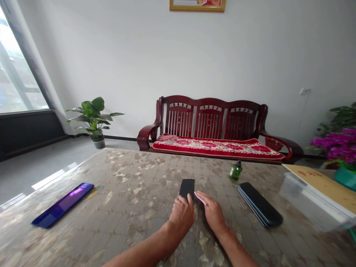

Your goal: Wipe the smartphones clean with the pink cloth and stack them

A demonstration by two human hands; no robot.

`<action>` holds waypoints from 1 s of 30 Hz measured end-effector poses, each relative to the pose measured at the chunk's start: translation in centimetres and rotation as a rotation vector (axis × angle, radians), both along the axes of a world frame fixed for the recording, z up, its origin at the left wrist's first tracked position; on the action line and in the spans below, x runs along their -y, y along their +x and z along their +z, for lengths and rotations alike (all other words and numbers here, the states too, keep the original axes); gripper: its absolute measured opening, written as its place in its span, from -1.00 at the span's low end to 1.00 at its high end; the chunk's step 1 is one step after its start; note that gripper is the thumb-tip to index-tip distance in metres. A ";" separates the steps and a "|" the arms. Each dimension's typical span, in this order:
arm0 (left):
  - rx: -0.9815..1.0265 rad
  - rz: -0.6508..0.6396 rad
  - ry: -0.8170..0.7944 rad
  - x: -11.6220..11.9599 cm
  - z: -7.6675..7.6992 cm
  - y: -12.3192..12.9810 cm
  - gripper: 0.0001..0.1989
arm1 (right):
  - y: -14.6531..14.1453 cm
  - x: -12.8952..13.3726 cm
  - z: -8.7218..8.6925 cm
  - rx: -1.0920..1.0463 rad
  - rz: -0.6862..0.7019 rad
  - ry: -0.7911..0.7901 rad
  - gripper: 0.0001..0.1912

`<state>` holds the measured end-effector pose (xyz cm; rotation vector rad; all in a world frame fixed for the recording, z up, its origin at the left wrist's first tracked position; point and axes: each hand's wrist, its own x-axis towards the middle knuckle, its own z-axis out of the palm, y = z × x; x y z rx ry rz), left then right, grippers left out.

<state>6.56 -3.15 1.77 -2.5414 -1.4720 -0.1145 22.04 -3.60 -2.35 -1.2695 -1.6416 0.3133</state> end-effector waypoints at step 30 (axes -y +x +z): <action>0.435 -0.166 -0.173 -1.5 -0.9 -5.4 -0.79 | -2.2 0.9 3.2 0.572 0.001 0.310 -0.39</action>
